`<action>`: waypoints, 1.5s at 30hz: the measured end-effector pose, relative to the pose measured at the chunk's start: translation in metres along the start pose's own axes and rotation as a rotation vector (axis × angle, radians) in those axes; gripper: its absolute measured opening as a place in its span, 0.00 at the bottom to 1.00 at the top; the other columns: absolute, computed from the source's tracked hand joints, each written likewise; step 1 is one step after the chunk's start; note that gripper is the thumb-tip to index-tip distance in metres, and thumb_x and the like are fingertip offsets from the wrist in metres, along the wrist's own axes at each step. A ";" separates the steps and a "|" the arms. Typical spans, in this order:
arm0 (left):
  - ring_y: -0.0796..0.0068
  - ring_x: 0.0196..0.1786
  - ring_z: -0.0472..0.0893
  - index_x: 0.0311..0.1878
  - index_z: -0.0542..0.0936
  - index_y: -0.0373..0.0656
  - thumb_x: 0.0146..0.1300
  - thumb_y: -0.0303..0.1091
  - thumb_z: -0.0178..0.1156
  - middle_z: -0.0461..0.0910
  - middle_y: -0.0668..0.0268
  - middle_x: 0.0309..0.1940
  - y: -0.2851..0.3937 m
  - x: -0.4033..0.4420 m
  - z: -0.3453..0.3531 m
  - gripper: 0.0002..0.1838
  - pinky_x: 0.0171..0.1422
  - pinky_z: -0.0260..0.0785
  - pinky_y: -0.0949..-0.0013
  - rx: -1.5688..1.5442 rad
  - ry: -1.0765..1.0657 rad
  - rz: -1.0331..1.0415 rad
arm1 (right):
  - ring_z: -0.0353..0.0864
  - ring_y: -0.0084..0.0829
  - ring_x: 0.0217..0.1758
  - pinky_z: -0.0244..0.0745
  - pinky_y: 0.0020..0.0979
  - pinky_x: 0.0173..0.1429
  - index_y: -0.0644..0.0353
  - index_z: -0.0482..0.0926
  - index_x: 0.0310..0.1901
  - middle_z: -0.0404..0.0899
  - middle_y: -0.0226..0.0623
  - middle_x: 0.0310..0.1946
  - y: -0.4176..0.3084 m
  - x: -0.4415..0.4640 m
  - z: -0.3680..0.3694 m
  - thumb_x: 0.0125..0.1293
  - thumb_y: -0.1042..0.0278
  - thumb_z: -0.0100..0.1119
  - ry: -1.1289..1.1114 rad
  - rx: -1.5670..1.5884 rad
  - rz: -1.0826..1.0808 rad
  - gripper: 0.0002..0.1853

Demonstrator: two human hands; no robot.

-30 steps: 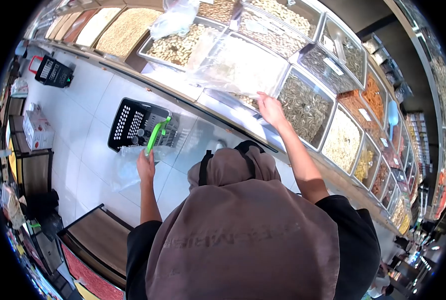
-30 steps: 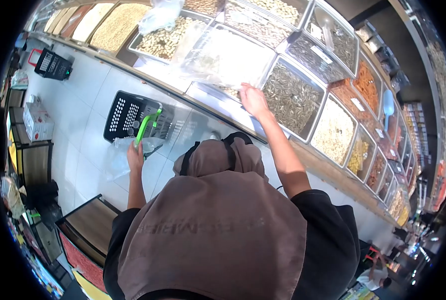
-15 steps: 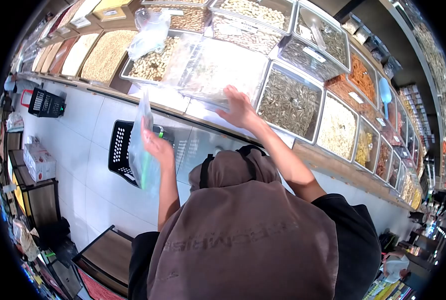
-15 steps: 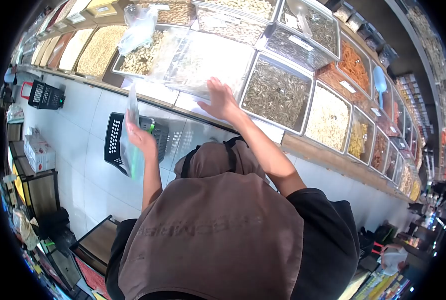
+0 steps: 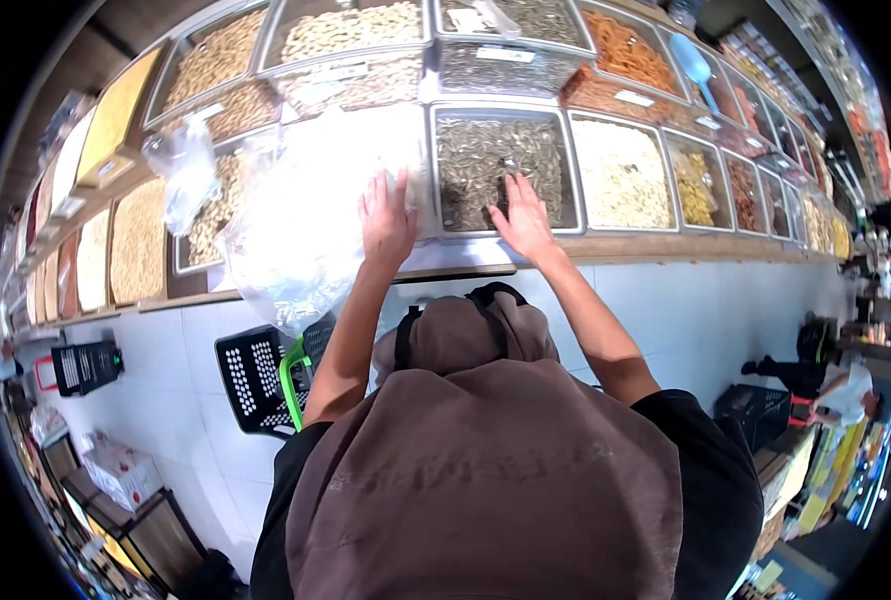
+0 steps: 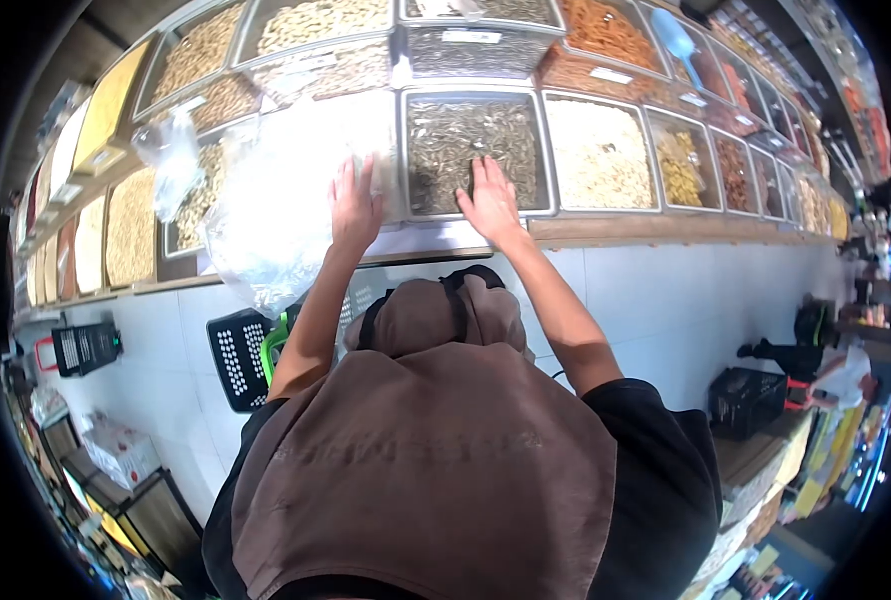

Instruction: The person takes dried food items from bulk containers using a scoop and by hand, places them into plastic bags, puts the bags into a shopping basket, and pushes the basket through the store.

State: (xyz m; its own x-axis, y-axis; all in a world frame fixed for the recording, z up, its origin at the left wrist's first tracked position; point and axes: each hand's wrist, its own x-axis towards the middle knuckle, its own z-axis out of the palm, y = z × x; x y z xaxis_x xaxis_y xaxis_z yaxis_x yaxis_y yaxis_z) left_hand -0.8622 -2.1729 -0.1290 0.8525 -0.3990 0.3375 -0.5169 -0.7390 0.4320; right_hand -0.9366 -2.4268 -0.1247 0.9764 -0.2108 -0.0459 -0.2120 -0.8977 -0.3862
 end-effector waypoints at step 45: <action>0.45 0.72 0.67 0.74 0.66 0.39 0.56 0.24 0.52 0.70 0.46 0.69 0.031 0.028 0.025 0.37 0.77 0.54 0.51 -0.079 0.092 -0.188 | 0.82 0.44 0.32 0.76 0.43 0.41 0.67 0.76 0.44 0.82 0.51 0.31 0.181 0.050 -0.202 0.61 0.78 0.60 -0.077 0.185 0.011 0.10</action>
State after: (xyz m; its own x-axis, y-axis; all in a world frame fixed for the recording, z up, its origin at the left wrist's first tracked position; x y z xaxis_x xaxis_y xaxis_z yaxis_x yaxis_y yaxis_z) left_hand -0.8522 -2.2209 -0.1268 0.9259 -0.2040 0.3180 -0.3567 -0.7494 0.5578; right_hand -0.9340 -2.6785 -0.0110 0.9758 -0.1839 -0.1185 -0.2187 -0.8077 -0.5475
